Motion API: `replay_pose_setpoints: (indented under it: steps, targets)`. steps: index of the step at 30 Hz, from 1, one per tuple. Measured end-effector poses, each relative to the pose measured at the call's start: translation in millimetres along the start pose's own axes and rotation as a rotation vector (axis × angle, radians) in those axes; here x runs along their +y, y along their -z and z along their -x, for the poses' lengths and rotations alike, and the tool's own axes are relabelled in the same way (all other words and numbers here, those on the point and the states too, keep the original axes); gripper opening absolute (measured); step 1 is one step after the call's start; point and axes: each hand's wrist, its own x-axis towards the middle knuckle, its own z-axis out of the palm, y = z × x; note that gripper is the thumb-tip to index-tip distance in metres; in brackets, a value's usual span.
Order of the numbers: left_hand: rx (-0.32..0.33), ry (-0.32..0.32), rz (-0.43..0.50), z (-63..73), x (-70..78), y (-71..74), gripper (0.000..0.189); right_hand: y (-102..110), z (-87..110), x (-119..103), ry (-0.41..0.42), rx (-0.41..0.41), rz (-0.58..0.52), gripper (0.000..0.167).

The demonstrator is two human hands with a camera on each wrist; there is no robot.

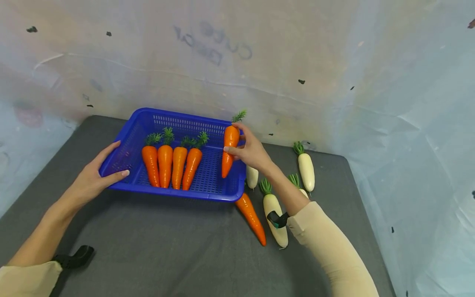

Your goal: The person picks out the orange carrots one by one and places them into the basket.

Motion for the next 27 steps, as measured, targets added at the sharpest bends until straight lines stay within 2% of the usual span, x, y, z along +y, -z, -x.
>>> replay_pose_setpoints:
  steps: [7, 16, 24, 27]
  targets:
    - [-0.008, -0.008, -0.003, -1.7, 0.6, 0.3, 0.088, -23.3, -5.5, -8.5, -0.093, 0.021, 0.021, 0.078]
    - [-0.013, -0.016, 0.013, -0.7, 0.7, 0.2, 0.088, -53.2, -13.6, -10.4, -0.219, 0.063, -0.134, 0.08]
    - [-0.013, -0.016, 0.021, -0.1, -1.4, 0.8, 0.088, -75.5, -21.0, -0.8, -0.298, 0.09, -0.119, 0.079]
    - [-0.01, -0.02, 0.017, 0.6, -1.3, 1.0, 0.088, -81.4, -23.6, 1.9, -0.334, 0.089, -0.075, 0.078]
